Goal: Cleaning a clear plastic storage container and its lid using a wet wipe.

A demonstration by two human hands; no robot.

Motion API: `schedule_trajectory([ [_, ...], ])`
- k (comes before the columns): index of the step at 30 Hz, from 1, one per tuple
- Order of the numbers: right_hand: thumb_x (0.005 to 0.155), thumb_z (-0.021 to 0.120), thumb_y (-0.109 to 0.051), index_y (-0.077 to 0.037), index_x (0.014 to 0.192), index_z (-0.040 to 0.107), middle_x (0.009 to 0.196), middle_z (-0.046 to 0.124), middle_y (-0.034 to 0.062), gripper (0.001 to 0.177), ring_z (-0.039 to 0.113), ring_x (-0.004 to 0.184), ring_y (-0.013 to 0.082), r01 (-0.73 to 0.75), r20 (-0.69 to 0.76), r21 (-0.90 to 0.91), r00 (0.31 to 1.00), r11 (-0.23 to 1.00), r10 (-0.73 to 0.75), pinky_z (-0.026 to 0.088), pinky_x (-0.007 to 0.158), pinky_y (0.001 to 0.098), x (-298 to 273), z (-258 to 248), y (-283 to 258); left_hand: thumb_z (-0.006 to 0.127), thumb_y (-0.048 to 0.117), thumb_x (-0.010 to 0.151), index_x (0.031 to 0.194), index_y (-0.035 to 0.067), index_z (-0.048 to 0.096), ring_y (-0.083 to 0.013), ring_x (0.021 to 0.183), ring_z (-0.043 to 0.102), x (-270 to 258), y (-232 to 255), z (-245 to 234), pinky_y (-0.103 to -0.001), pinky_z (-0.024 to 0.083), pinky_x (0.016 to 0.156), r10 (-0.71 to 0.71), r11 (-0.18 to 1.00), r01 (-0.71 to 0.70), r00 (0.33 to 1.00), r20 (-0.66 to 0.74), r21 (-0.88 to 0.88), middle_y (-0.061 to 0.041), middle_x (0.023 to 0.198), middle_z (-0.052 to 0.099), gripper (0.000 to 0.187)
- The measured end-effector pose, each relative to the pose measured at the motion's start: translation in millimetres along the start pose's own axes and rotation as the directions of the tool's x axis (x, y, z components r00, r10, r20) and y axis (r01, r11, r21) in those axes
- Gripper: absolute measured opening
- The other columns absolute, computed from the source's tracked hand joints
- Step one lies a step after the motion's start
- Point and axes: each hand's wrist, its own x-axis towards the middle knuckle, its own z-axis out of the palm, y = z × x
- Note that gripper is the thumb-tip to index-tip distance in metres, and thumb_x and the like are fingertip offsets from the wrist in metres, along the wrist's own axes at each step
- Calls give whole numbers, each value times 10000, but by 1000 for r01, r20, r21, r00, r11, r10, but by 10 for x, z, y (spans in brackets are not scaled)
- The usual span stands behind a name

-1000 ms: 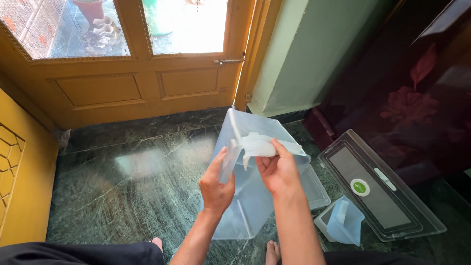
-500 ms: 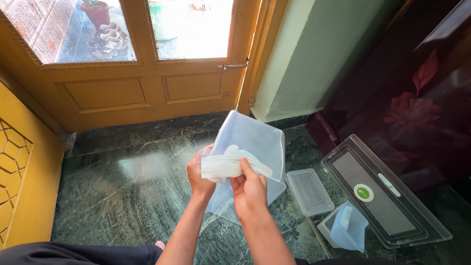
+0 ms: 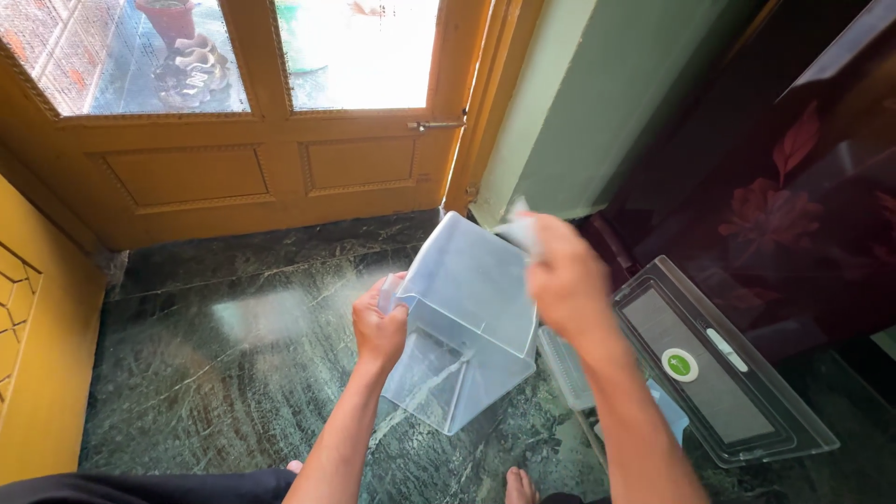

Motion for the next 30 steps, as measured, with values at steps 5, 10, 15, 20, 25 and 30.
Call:
schedule_trajectory([
  [5,1014,484,-428,-54,1506,435,1595,377,186,620,314,1496,328,454,456,-129,817,882,-354,224,1195,503,-69,599,229,538,-58,754,1120,41,770,-78,798,669,59,-56,13,-242,530,738,-28,999,29,1000,3,-30,-15,886,763,445],
  [10,1016,222,-579,-113,1623,180,1726,128,88,766,81,1597,258,259,539,-363,842,895,-25,70,1238,523,528,675,600,568,-41,794,1141,58,773,-68,817,691,-21,99,55,-225,530,753,-19,1000,19,1000,3,-2,-8,902,785,415],
  [15,1038,275,-608,-10,1614,106,1706,38,200,847,5,1586,307,401,658,-331,747,854,-96,47,1254,462,433,676,471,564,-42,782,1138,66,778,-84,796,705,7,56,39,-245,543,731,-79,995,81,996,-49,49,-23,869,786,430],
  [20,1022,300,-613,-12,1625,69,1718,13,190,882,-14,1592,304,542,772,-147,586,828,-247,21,1246,463,-41,313,145,578,-43,776,1166,86,774,-92,770,690,-42,68,97,-250,534,712,-52,996,54,998,-33,69,-25,867,787,456],
  [25,1006,282,-602,-71,1636,93,1733,17,135,845,1,1598,270,395,709,-220,693,892,-131,11,1254,461,448,403,646,609,-27,800,1199,90,749,-72,831,712,-85,40,108,-240,542,760,62,996,-60,998,-25,65,-7,923,788,439],
  [30,1007,356,-562,-18,1574,252,1653,238,182,793,218,1523,320,229,513,-328,858,917,-30,198,1194,432,687,486,722,586,-42,786,1198,115,770,-83,754,683,-151,107,84,-255,536,719,-101,988,106,994,-50,109,-35,865,780,479],
])
